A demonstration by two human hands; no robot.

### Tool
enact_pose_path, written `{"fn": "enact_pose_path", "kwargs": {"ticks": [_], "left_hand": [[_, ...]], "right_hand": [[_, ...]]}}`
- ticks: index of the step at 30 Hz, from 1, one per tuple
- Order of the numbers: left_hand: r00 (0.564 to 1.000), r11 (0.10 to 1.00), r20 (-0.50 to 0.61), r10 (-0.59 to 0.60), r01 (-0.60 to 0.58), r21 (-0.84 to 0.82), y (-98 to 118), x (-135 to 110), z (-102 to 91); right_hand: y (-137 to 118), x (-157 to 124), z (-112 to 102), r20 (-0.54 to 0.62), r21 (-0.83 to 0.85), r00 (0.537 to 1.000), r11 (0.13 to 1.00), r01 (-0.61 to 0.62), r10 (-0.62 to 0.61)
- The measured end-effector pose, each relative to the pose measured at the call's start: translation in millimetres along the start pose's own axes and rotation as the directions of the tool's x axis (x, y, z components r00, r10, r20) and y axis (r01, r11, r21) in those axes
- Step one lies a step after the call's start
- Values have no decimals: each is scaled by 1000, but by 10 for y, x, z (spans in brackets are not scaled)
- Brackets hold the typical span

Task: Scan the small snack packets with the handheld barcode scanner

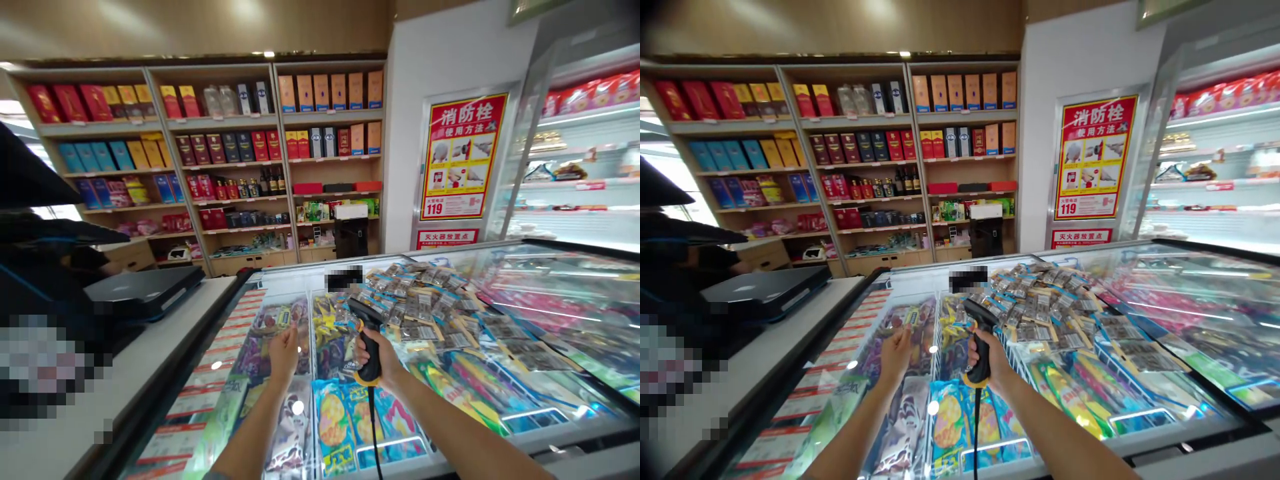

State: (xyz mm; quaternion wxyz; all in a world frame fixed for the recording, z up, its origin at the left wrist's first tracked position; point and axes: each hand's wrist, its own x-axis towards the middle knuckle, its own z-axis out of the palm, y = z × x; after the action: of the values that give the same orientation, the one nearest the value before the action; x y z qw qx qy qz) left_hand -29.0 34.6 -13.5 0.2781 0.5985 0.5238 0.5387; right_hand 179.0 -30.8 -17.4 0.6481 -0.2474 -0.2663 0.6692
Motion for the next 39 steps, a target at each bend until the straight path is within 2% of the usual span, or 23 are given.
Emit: {"fn": "enact_pose_path", "kwargs": {"ticks": [5, 8, 11, 15, 21, 24, 27, 30, 32, 34, 39], "left_hand": [[999, 1000, -40, -7, 6, -25, 5, 27, -22], [995, 996, -59, 85, -84, 21, -8, 56, -31], [978, 971, 1, 210, -208, 114, -18, 58, -27], [958, 941, 103, 268, -284, 186, -57, 38, -5], [940, 906, 95, 327, -341, 251, -107, 24, -3], [951, 927, 83, 299, -310, 209, -67, 30, -28], [971, 960, 90, 222, -233, 155, -26, 29, -73], [973, 965, 72, 218, -226, 132, -8, 34, -78], [966, 957, 71, 248, -256, 135, 24, 53, -9], [955, 948, 128, 269, -286, 142, 107, 84, 143], [897, 914, 374, 233, -334, 230, 520, 163, 755]], "right_hand": [[-39, 43, -66, -34, 79, 997, 995, -64, 67], [-37, 40, -78, -50, 105, 995, 991, -78, 83], [-33, 28, -90, -58, 131, 992, 986, -100, 108], [-45, 15, -104, -62, 132, 992, 986, -103, 112], [-32, -7, -59, -120, 191, 987, 978, -83, 108], [-76, -7, -30, -141, 166, 989, 986, -16, 40], [-231, -5, -21, -142, 123, 984, 984, 130, -112], [-454, -11, -31, -131, 112, 959, 958, 264, -249], [-589, -16, -43, -131, 108, 945, 943, 314, -300], [-690, -17, -59, -146, 106, 934, 933, 343, -326], [-824, -2, -132, -191, 99, 928, 935, 341, -319]]}}
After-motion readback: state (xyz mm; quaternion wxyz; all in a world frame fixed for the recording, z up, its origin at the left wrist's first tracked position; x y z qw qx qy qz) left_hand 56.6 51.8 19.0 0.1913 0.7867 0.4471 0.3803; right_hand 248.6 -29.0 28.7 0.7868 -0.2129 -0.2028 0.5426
